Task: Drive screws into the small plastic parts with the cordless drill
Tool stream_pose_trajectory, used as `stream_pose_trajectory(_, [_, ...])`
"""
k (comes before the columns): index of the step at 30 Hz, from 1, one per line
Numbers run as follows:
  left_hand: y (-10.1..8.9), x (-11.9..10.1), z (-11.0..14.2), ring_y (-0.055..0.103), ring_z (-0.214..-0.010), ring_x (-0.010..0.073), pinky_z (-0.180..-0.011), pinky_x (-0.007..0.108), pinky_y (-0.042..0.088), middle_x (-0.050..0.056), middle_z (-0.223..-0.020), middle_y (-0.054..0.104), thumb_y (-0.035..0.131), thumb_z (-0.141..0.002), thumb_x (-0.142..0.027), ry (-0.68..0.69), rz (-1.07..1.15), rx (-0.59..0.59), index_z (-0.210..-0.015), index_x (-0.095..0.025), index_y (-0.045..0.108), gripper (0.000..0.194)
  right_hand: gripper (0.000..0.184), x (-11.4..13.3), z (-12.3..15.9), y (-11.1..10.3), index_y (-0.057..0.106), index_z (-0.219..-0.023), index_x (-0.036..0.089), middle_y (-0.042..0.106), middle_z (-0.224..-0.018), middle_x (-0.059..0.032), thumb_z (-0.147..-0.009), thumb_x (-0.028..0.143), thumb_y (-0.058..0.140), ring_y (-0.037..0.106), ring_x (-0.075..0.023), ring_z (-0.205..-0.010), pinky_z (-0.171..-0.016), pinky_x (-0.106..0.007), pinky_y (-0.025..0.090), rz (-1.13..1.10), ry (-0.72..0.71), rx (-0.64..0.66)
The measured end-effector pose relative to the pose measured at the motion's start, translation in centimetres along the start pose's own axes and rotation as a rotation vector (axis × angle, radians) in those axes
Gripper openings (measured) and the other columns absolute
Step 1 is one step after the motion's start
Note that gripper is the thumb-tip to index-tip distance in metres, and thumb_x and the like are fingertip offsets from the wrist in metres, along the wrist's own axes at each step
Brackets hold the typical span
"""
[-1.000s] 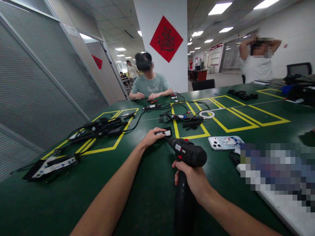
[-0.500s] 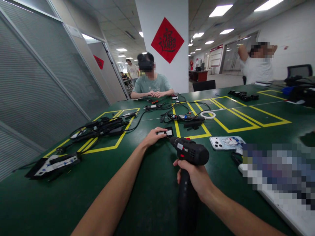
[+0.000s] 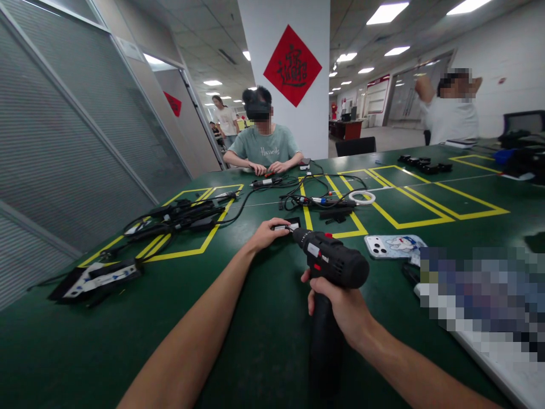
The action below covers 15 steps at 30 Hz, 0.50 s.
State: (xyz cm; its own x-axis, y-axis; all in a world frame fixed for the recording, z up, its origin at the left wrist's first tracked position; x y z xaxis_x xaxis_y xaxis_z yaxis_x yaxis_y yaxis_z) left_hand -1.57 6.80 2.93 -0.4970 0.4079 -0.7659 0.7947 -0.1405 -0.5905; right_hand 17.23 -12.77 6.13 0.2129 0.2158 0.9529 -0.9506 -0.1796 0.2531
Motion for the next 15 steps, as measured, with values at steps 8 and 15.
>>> stream_pose_trajectory(8, [0.14, 0.43, -0.15, 0.054, -0.105, 0.0228, -0.097, 0.036, 0.037, 0.005, -0.11, 0.062, 0.061, -0.069, -0.037, 0.005, 0.03, -0.004, -0.097, -0.019, 0.067, 0.034, 0.017, -0.24, -0.31, 0.01, 0.058, -0.085, 0.015, 0.055, -0.048, 0.0017, -0.074, 0.025, 0.05, 0.05, -0.0124, -0.046, -0.052, -0.025, 0.039, -0.025, -0.001, 0.021])
stream_pose_trajectory(15, [0.11, 0.28, -0.13, 0.055, -0.104, 0.0231, -0.097, 0.036, 0.038, 0.006, -0.11, 0.063, 0.064, -0.068, -0.041, 0.007, 0.041, -0.008, -0.097, -0.021, 0.067, 0.036, 0.019, -0.12, -0.64, -0.36, 0.059, -0.085, 0.014, 0.056, -0.047, 0.0008, -0.072, 0.025, 0.051, 0.05, -0.0127, -0.046, -0.05, -0.024, 0.038, -0.038, 0.017, -0.009])
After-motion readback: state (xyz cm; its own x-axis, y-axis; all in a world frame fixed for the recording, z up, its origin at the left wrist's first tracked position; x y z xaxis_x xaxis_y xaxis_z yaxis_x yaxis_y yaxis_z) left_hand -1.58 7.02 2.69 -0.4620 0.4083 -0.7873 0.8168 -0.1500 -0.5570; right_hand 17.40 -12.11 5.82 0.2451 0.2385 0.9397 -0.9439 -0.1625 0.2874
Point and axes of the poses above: each hand's wrist, its own z-axis away from the middle knuckle, its own y-axis out of the palm, x = y × z, the point moved 4 cm from there along -z, towards the middle knuckle
